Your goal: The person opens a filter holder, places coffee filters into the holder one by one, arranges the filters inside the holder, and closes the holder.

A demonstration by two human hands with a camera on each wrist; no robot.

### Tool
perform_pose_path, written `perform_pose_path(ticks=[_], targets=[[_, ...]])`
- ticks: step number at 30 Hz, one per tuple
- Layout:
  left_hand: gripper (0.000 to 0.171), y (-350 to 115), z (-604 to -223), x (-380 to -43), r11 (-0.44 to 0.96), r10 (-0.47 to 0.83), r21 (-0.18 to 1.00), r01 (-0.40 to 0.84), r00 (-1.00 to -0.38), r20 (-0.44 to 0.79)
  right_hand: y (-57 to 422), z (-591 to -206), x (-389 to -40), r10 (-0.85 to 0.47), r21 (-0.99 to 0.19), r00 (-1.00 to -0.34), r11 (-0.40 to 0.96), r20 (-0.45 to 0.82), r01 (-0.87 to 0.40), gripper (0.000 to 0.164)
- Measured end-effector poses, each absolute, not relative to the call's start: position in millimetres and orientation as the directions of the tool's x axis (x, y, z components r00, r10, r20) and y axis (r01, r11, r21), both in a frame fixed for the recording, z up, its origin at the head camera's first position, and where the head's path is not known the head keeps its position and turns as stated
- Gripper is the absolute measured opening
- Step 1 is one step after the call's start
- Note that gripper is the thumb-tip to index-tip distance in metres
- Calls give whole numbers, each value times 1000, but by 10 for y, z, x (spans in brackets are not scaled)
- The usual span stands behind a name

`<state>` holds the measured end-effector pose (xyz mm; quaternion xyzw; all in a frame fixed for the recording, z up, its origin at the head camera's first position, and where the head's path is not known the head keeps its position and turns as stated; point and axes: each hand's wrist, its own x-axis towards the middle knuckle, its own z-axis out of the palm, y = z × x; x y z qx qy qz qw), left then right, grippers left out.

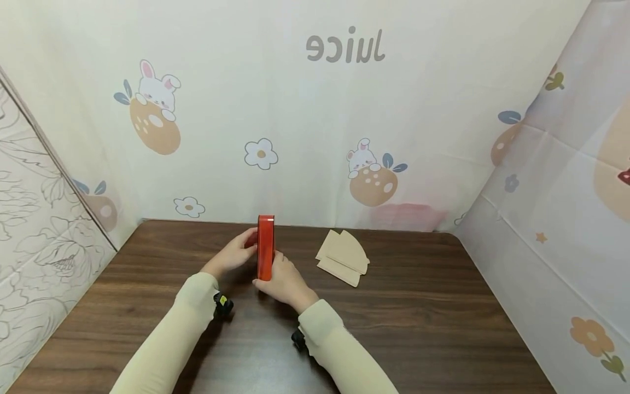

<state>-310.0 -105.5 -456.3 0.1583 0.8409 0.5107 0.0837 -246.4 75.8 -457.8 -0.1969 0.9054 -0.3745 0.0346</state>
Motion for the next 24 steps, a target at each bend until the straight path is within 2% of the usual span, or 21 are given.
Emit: perform_pose_path(ticks=[9, 24], targets=[[52, -1052, -4534, -3025, 424, 381, 869, 256, -921, 86, 802, -4544, -2408, -413, -704, -905, 613, 101, -359, 73], [52, -1065, -4504, -2940, 417, 375, 867, 271, -921, 108, 835, -4462, -2319, -425, -700, -899, 612, 102, -369, 72]])
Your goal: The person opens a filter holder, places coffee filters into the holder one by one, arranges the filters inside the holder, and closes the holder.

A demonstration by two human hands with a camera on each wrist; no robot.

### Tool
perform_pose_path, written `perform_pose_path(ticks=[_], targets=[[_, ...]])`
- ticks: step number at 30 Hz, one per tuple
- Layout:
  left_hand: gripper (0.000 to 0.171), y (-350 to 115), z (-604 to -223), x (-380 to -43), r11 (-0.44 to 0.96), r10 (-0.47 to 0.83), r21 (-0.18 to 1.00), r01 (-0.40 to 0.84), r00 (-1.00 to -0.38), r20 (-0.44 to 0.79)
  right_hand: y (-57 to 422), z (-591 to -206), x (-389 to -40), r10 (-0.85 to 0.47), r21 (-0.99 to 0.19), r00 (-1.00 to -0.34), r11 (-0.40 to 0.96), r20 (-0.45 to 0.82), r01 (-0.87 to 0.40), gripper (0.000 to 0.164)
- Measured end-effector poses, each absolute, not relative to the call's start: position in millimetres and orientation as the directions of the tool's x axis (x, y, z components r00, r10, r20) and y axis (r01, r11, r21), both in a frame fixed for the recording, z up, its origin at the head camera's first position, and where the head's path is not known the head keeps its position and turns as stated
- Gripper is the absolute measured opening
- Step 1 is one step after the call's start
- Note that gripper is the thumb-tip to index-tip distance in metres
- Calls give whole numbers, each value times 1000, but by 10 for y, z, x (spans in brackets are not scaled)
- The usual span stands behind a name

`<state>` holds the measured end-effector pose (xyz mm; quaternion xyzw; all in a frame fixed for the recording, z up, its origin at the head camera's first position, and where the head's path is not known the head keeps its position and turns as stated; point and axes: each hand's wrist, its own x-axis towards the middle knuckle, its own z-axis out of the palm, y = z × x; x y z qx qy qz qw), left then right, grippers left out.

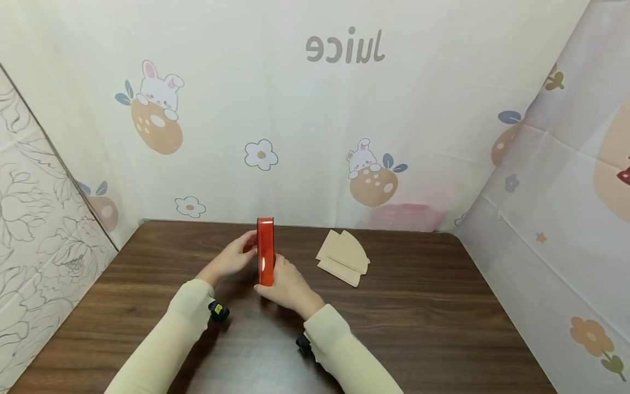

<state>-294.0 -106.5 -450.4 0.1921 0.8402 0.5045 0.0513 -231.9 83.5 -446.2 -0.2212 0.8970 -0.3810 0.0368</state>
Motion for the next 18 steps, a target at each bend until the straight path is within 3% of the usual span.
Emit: perform_pose_path(ticks=[18], targets=[[53, -1063, -4480, -2771, 412, 353, 861, 299, -923, 152, 952, -4467, -2251, -446, -679, -889, 621, 105, -392, 62]])
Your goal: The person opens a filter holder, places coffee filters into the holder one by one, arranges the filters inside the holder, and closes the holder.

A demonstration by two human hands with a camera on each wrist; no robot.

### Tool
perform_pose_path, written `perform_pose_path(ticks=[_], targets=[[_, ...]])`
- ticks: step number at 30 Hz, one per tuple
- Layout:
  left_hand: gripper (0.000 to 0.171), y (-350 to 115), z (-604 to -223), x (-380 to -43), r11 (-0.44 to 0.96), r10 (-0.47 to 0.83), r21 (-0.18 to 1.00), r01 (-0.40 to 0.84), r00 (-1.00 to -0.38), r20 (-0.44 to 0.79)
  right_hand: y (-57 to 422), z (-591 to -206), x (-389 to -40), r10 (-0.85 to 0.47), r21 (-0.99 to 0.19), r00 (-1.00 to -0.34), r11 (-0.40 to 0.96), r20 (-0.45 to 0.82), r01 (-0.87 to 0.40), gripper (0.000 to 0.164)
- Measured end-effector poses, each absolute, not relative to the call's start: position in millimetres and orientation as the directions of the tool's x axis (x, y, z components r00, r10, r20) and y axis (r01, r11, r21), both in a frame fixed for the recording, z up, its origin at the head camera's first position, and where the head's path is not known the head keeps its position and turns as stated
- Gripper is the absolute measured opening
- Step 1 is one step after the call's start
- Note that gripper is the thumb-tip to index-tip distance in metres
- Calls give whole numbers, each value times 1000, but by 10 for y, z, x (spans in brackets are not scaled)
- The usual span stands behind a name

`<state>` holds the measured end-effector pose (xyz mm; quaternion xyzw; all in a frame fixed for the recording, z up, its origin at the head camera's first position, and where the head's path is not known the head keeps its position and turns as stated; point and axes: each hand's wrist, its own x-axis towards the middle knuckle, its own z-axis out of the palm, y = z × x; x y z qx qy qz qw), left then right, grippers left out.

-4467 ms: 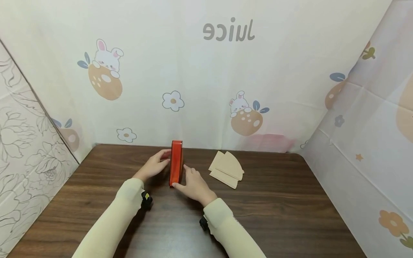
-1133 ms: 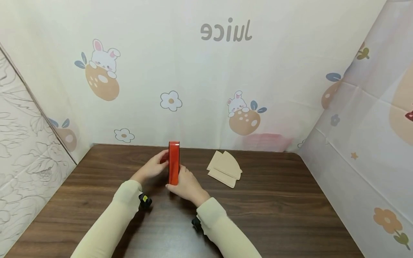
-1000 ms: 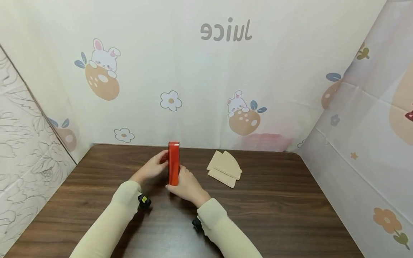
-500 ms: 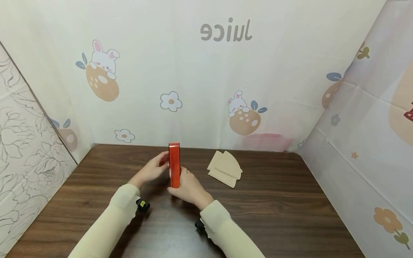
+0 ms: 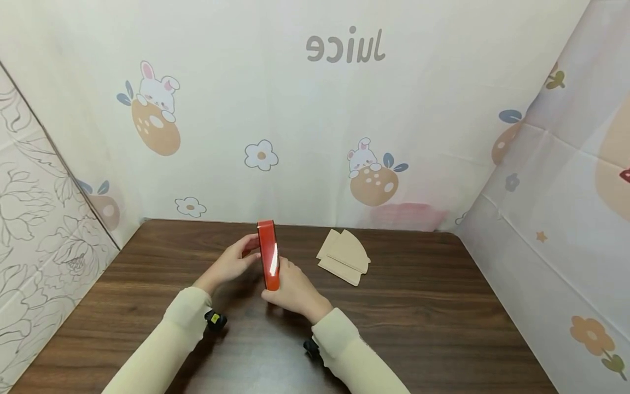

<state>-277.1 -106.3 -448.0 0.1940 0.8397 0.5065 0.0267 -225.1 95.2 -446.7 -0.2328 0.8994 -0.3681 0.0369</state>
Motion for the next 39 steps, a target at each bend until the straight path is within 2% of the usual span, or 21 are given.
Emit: perform_pose_path(ticks=[8, 26, 39], targets=[[52, -1072, -4478, -2683, 408, 347, 853, 326, -919, 186, 1010, -4441, -2215, -477, -688, -872, 598, 107, -412, 55], [50, -1092, -4466, -2552, 430, 332, 843, 325, -924, 187, 1152, -4476, -2158, -506, -704, -852, 556, 136, -443, 61], [44, -1094, -4479, -2504, 426, 331, 838, 342, -921, 208, 1327, -4444, -2153, -512, -670, -854, 600, 99, -437, 54]])
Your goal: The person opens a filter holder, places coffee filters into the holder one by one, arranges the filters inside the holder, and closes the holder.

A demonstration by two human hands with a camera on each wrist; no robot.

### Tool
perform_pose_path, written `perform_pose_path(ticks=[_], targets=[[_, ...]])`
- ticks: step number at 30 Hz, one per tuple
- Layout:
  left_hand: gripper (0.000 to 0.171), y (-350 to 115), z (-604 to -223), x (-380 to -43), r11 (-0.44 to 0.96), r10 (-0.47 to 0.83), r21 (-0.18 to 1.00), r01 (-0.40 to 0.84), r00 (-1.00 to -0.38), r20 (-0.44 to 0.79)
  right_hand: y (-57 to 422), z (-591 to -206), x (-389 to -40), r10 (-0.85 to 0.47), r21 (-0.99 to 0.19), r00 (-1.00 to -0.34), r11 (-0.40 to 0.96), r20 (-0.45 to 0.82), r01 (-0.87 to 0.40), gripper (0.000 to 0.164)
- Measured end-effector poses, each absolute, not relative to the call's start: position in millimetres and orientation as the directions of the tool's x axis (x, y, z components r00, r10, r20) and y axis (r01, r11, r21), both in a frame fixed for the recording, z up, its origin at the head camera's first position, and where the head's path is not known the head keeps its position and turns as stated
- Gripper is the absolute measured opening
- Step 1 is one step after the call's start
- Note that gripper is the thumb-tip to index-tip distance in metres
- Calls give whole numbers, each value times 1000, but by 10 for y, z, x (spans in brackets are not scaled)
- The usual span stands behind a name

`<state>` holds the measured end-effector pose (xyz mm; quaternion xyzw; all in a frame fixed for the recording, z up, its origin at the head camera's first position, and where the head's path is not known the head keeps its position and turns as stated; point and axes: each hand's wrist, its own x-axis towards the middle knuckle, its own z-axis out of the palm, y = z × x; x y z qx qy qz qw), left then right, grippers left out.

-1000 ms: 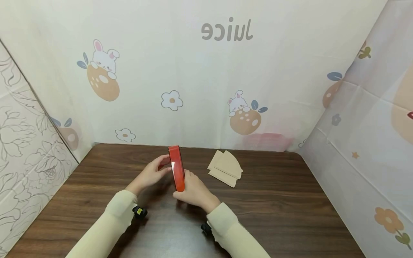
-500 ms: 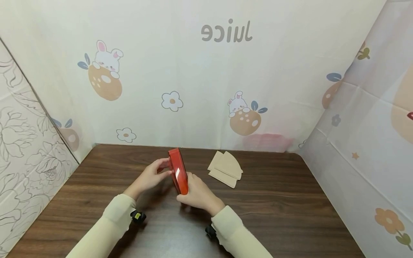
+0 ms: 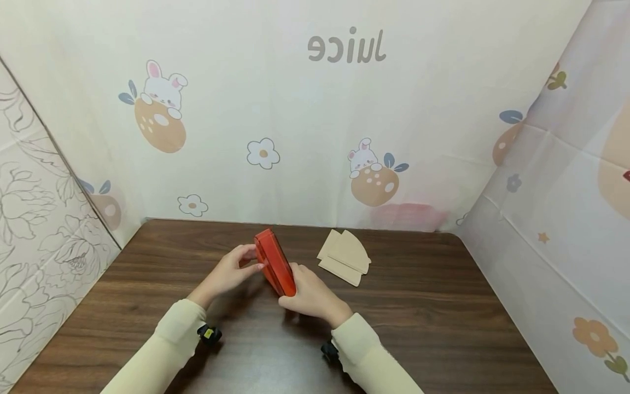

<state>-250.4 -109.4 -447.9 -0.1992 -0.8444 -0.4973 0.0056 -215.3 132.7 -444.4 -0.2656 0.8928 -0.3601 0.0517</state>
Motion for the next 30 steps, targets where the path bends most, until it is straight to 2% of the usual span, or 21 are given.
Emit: perform_pose_path(ticks=[10, 15, 30], targets=[[42, -1078, -4481, -2462, 433, 328, 838, 331, -924, 195, 1435, -4427, -2171, -541, -641, -836, 612, 87, -463, 42], [41, -1084, -4491, -2433, 438, 344, 833, 338, -919, 192, 1502, -4429, -2190, -573, -638, -817, 605, 68, -477, 45], [40, -1071, -4508, -2327, 429, 368, 828, 360, -907, 204, 1664, -4367, -2242, -662, -636, -749, 565, 32, -526, 36]])
